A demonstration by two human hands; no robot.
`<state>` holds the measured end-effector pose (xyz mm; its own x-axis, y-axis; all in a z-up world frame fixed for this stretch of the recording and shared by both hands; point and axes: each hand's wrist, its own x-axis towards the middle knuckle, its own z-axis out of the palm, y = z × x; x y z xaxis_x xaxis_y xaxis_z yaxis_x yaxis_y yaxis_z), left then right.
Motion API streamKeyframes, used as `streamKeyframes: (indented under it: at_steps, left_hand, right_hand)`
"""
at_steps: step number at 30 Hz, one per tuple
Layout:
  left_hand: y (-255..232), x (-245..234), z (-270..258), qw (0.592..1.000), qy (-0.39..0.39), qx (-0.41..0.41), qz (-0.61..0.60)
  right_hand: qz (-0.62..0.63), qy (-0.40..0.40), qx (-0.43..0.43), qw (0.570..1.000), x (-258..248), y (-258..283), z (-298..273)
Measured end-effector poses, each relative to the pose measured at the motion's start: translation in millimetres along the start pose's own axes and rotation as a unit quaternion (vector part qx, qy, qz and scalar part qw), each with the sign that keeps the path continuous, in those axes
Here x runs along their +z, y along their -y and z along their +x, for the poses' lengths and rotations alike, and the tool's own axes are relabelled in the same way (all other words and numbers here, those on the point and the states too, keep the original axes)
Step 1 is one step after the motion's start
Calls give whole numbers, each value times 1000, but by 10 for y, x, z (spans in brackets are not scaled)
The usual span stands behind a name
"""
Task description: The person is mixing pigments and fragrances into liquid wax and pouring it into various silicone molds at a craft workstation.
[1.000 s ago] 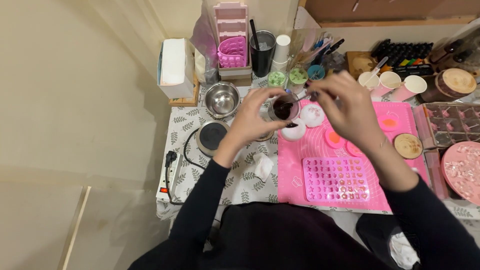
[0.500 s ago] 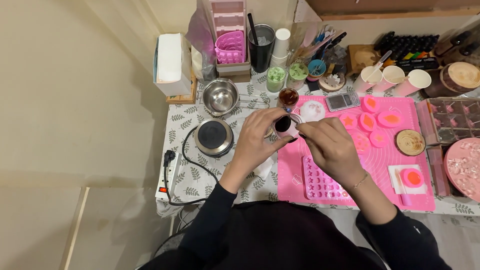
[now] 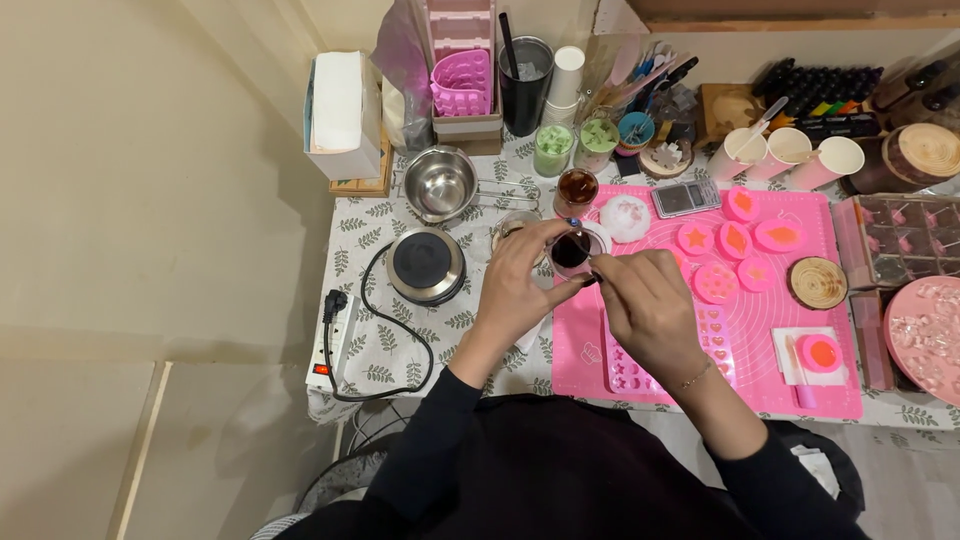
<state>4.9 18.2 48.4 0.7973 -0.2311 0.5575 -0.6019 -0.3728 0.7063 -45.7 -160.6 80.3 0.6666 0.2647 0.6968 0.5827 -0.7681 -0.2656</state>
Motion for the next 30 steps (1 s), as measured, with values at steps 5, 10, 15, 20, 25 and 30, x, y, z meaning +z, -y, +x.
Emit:
streamKeyframes:
  at_steps: [5, 10, 15, 20, 25, 30]
  left_hand:
    - [17, 23, -42, 1000, -7, 2, 10]
    - [34, 63, -114, 1000, -2, -7, 6]
    - [28, 70, -152, 1000, -1, -16, 4]
    - [4, 102, -227, 1000, -7, -23, 20]
    - [66, 118, -324, 999, -12, -43, 12]
    - [86, 102, -344, 998, -10, -54, 10]
  right_hand:
    - [16, -6, 8, 1000, 74, 1, -90]
    - [8, -16, 12, 1000, 74, -4, -115]
    - [16, -9, 35, 999, 132, 18, -217]
    - [20, -11, 50, 999, 184, 25, -241]
    - [15, -10, 64, 998, 270, 62, -327]
    - [19, -20, 67, 997, 336, 131, -275]
